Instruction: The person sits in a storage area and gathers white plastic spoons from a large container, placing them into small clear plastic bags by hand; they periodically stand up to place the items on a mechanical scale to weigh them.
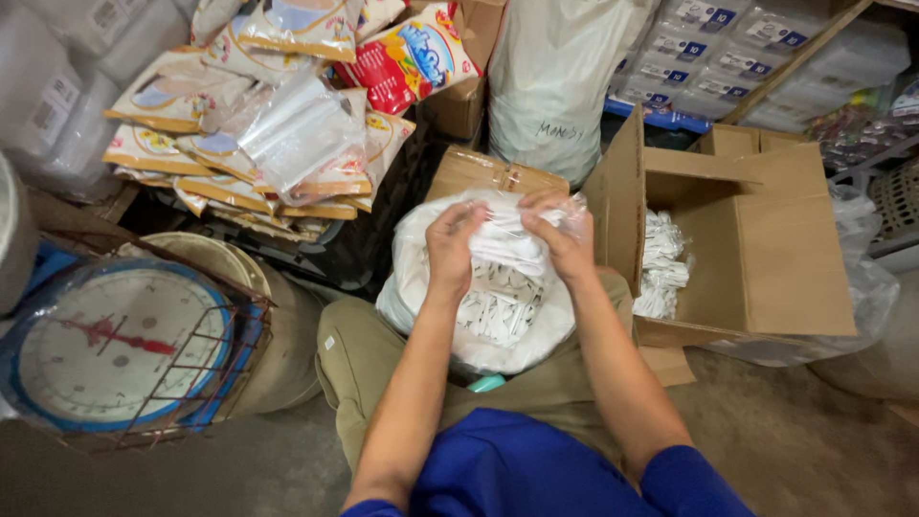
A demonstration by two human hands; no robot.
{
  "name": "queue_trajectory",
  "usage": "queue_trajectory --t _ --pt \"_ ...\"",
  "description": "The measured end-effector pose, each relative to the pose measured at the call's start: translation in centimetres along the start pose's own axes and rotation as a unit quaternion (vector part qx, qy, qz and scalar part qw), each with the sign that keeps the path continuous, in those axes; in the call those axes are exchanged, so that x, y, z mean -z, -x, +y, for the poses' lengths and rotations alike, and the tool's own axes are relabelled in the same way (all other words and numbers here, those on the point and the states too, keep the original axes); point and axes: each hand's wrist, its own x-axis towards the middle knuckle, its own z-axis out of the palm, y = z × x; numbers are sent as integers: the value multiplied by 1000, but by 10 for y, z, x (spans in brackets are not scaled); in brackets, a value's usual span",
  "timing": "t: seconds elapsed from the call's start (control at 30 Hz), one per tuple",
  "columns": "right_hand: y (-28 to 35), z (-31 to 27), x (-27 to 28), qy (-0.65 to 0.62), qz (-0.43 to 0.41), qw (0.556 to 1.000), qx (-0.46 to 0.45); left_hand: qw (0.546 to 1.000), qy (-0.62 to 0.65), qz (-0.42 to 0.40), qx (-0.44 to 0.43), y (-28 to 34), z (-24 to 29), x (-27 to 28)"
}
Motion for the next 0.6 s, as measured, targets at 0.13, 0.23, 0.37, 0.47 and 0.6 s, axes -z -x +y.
queue_trajectory --t 0.13,0.23,0.37,0.47,0.6 --pt "23 6 -43 -17 18 996 -88 974 175 127 -68 -8 -54 -7" --pt "19 -5 -29 -7 58 998 24 986 123 106 -41 -10 -45 12" --pt "19 -12 1 13 75 997 3 997 -16 -48 53 -15 -22 55" --pt "20 10 14 255 -38 963 -75 966 -123 9 227 -39 -58 87" --pt "43 36 19 174 -80 976 -105 918 -262 -1 297 -78 -133 128"
